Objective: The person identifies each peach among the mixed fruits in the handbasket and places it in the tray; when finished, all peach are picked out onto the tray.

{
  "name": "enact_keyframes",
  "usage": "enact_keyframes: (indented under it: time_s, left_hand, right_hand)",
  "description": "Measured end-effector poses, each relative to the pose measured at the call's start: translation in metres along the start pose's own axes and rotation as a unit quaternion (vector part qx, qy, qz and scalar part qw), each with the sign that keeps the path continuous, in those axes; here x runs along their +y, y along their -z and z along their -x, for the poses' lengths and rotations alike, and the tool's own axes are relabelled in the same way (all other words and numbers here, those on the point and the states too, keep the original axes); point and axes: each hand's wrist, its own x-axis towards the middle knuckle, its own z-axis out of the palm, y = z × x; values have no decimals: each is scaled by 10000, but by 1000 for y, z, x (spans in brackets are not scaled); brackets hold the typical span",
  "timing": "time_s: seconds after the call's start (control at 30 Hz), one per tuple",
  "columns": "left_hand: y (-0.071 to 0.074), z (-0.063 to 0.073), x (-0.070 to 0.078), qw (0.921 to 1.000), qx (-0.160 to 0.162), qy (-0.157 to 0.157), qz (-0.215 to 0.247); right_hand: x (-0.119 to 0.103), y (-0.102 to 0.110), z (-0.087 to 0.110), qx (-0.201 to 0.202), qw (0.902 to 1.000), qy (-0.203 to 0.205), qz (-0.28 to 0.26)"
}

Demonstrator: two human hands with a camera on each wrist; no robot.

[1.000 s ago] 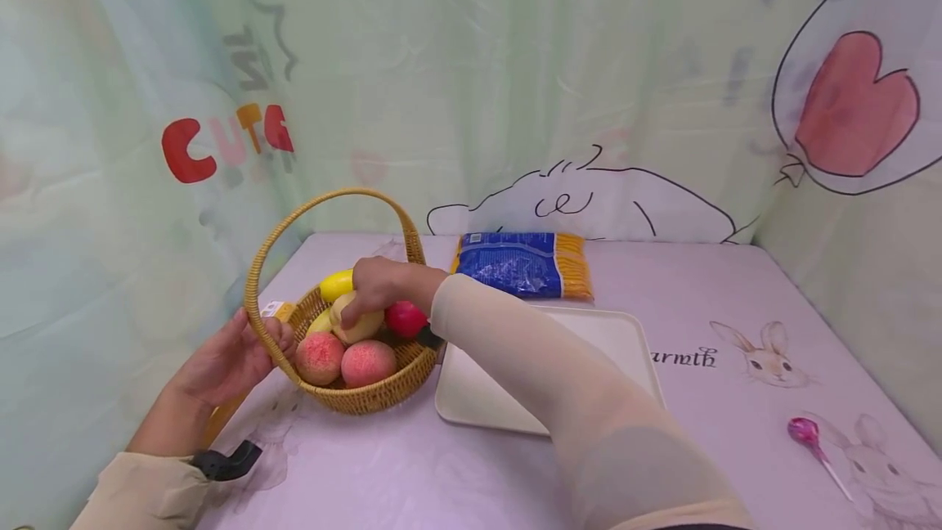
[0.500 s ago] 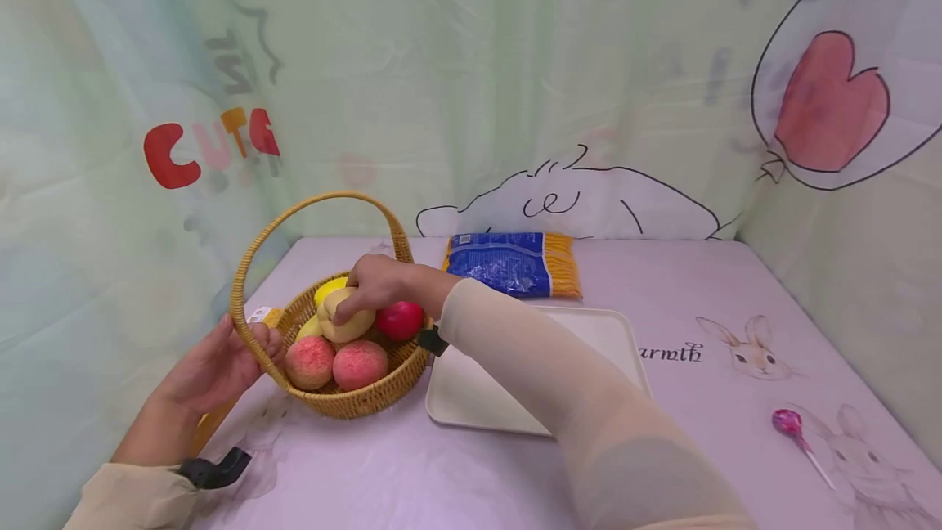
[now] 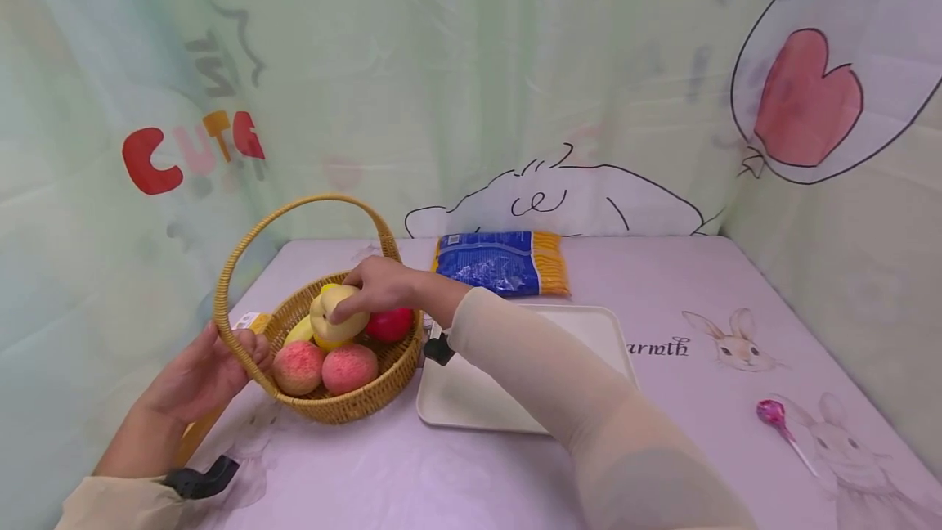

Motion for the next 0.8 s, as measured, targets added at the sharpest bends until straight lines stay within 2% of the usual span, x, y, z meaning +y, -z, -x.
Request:
enact_keyframes:
  time_s: [0.43,0.8]
  left_hand:
    - [-3,0,0,9999,114,-25,-120]
    - [-6,1,1,9993,364,56,-119]
  right_hand:
    - [4,5,22,145,9973,110,-709]
    - [9,6,42,259,9958,115,-875]
